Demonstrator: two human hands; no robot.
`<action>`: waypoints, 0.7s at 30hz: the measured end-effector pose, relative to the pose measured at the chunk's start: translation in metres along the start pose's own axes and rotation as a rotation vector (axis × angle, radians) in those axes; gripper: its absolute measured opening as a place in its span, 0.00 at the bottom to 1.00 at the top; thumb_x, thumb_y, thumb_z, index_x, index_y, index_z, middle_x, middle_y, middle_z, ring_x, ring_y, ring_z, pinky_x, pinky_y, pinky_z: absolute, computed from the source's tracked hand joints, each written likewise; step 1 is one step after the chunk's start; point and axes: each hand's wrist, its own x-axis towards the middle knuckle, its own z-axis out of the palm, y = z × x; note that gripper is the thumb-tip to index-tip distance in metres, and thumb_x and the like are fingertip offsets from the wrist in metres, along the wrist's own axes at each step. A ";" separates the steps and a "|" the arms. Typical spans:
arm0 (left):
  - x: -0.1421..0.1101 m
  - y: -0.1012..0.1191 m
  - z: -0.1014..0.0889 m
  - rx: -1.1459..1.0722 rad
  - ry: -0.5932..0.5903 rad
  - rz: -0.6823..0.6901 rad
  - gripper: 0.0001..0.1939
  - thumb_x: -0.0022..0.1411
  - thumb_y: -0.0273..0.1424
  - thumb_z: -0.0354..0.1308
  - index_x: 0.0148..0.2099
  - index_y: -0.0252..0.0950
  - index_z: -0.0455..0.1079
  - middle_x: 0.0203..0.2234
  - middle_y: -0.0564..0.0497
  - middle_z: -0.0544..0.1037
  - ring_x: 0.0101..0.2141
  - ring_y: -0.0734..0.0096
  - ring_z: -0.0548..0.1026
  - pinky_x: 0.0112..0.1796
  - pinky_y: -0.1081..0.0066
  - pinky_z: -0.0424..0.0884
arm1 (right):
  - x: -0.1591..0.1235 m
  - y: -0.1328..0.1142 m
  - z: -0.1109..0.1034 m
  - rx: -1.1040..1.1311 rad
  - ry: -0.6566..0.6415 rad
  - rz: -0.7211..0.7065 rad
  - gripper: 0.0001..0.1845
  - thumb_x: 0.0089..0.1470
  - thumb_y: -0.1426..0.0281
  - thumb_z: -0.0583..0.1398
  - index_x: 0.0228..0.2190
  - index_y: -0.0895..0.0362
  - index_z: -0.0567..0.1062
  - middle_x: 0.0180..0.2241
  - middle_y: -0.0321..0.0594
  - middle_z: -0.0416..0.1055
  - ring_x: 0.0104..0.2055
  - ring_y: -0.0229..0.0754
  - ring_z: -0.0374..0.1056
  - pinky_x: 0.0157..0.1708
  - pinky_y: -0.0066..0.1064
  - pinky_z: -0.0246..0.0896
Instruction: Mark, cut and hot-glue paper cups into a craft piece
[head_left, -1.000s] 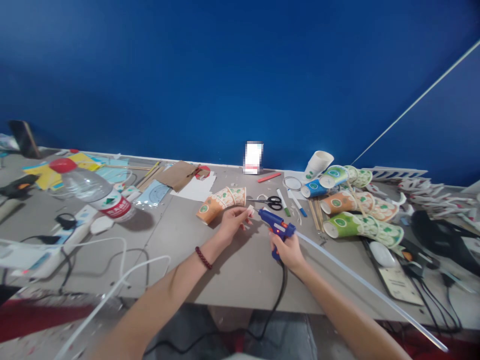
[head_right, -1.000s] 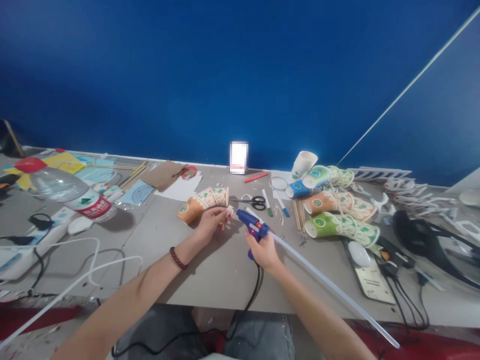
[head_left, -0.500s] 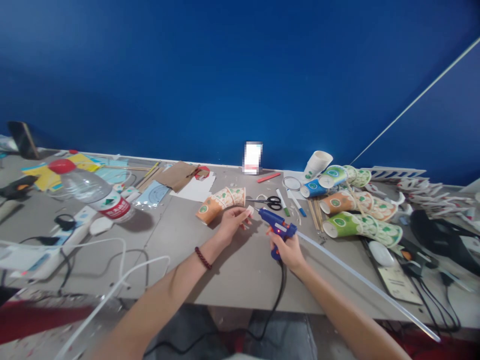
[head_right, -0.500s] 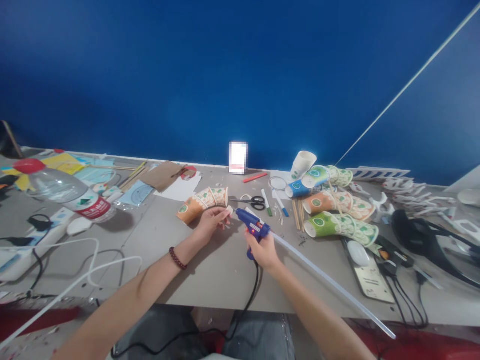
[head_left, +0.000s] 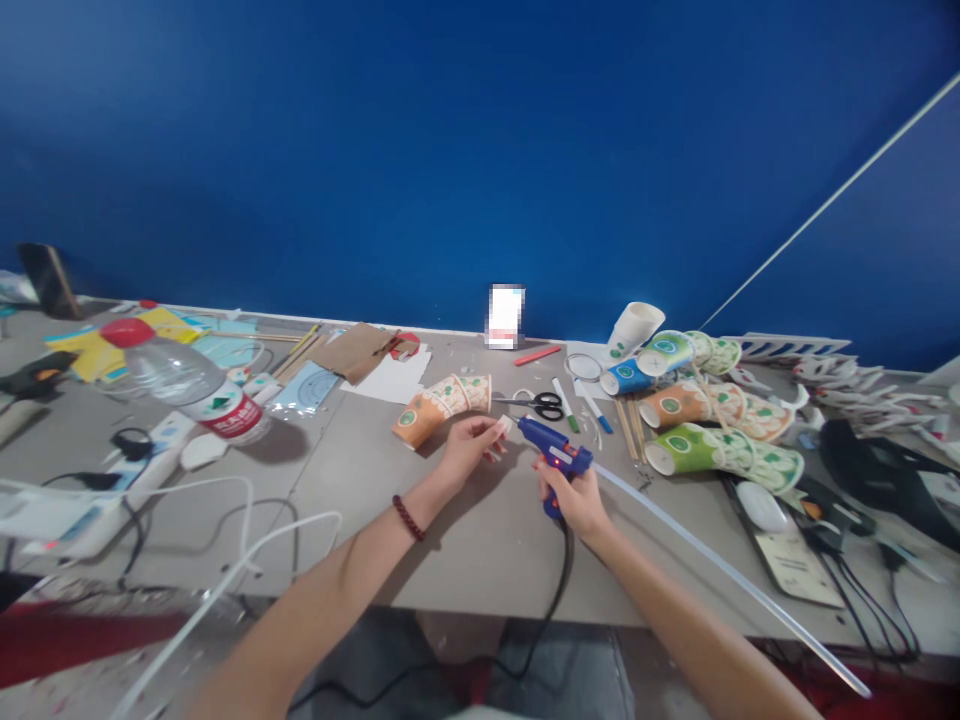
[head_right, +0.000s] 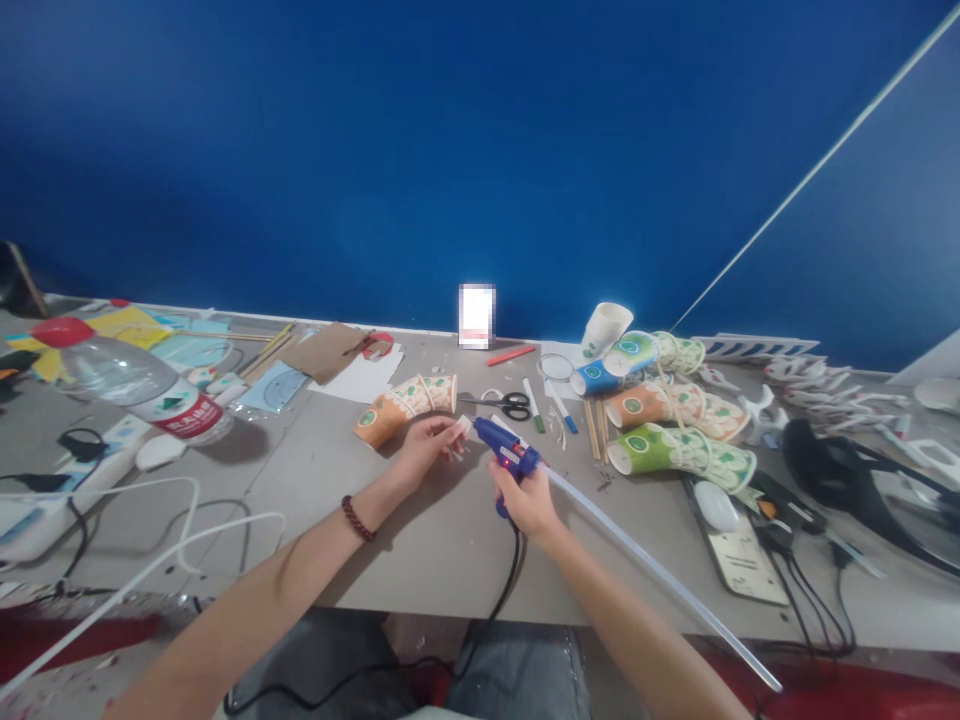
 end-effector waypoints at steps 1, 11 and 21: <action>0.000 0.000 0.000 -0.003 0.002 0.002 0.22 0.46 0.49 0.68 0.27 0.33 0.73 0.23 0.49 0.76 0.22 0.75 0.71 0.22 0.75 0.66 | 0.000 0.000 0.000 -0.008 -0.002 0.000 0.18 0.45 0.53 0.63 0.23 0.57 0.73 0.12 0.34 0.65 0.16 0.36 0.61 0.18 0.29 0.59; 0.000 -0.001 0.000 0.000 -0.004 0.006 0.21 0.47 0.47 0.68 0.27 0.33 0.73 0.22 0.51 0.74 0.22 0.75 0.71 0.22 0.76 0.66 | -0.001 -0.008 0.001 -0.040 0.008 0.022 0.18 0.41 0.54 0.63 0.17 0.56 0.70 0.12 0.35 0.64 0.16 0.37 0.61 0.18 0.29 0.60; -0.002 0.001 0.000 0.010 -0.009 0.001 0.20 0.49 0.46 0.68 0.28 0.33 0.73 0.20 0.51 0.74 0.22 0.76 0.70 0.22 0.76 0.66 | -0.001 -0.009 0.001 -0.066 0.010 -0.002 0.16 0.43 0.57 0.61 0.17 0.56 0.70 0.14 0.36 0.67 0.18 0.36 0.62 0.21 0.28 0.61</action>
